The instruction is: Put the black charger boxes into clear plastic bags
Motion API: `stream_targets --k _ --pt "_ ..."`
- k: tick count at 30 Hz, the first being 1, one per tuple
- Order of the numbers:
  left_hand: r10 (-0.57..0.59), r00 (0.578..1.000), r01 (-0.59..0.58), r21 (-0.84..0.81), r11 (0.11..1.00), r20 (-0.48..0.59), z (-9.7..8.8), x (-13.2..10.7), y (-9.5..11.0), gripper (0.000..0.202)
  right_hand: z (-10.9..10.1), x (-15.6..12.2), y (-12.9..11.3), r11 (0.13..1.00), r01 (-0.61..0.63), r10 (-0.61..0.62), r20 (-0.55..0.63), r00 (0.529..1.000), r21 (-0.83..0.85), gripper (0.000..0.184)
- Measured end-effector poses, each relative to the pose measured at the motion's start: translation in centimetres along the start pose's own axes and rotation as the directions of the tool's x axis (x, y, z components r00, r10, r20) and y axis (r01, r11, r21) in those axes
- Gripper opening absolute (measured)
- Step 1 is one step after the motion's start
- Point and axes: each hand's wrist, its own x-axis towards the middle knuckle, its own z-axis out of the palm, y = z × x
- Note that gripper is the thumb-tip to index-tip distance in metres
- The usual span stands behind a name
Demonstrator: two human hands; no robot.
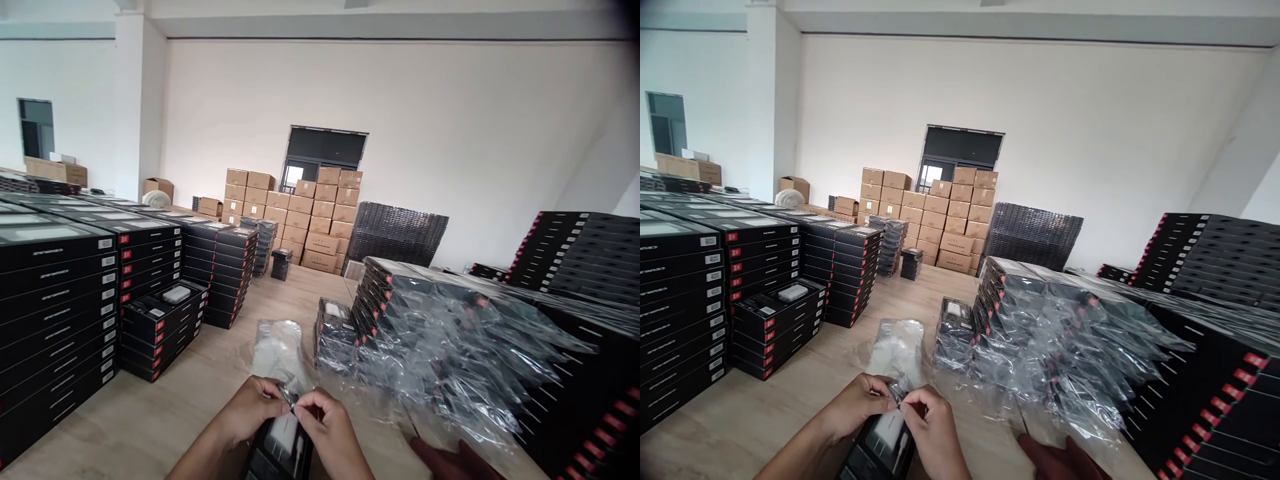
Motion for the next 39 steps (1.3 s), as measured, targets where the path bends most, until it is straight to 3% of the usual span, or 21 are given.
stream_targets --k 3,6,8,11,14,18,20,23,27,31,34,37,39 --pt "-0.021 1.0 0.022 -0.017 1.0 0.014 -0.1 -0.2 0.4 0.033 -0.5 0.2 0.2 0.984 -0.07 0.071 -0.002 0.997 0.165 0.021" --pt "-0.04 0.999 0.041 -0.024 0.999 0.032 -0.2 -0.3 0.7 0.031 -0.5 0.4 0.6 0.984 -0.036 0.054 -0.098 0.994 0.174 0.025" --pt "-0.047 0.998 0.047 -0.019 0.999 0.034 -0.2 -0.3 0.8 0.028 -0.2 0.3 0.7 0.996 0.021 -0.006 -0.154 0.988 0.09 0.022" --pt "-0.061 0.998 0.061 0.005 0.998 -0.003 -0.4 -0.3 0.8 0.022 0.3 0.2 0.9 0.989 0.089 -0.105 -0.133 0.986 -0.12 0.009" --pt "-0.075 0.996 0.077 0.04 0.996 -0.047 -0.6 -0.3 0.8 0.016 0.0 0.3 1.1 0.939 0.132 -0.176 -0.115 0.978 -0.316 0.02" --pt "-0.091 0.994 0.096 0.093 0.991 -0.053 -0.7 -0.4 0.6 0.012 -0.8 0.3 1.4 0.913 0.123 -0.222 -0.218 0.95 -0.39 0.014" --pt "-0.091 0.995 0.095 0.115 0.989 -0.041 -0.7 -0.4 0.5 0.011 -1.0 0.4 1.5 0.91 0.135 -0.228 -0.202 0.952 -0.392 0.012" --pt "-0.086 0.996 0.089 0.132 0.987 -0.029 -0.6 -0.4 0.5 0.01 -1.2 0.7 1.9 0.937 0.126 -0.2 -0.205 0.958 -0.324 0.008" --pt "-0.1 0.995 0.101 0.135 0.986 -0.009 -0.8 -0.6 0.7 0.009 -2.6 1.2 3.1 0.983 0.025 -0.106 -0.454 0.885 -0.181 0.009" --pt "-0.2 0.974 0.212 -0.121 0.97 0.103 -0.8 -1.2 0.8 0.055 -3.2 1.3 4.2 0.992 -0.004 -0.065 -0.531 0.845 -0.129 0.013" --pt "-0.224 0.954 0.284 -0.352 0.892 0.201 -0.6 -1.8 1.0 0.074 -2.3 1.2 4.5 0.997 -0.007 -0.033 -0.502 0.864 -0.077 0.012" --pt "-0.239 0.938 0.318 -0.354 0.879 0.251 -0.2 -2.2 1.1 0.064 -1.0 1.2 4.6 1.0 -0.013 0.009 -0.414 0.91 -0.006 0.009" --pt "-0.276 0.934 0.334 -0.284 0.899 0.225 0.0 -2.2 1.1 0.056 -0.3 1.2 4.7 0.999 -0.017 0.032 -0.343 0.939 0.048 0.007"
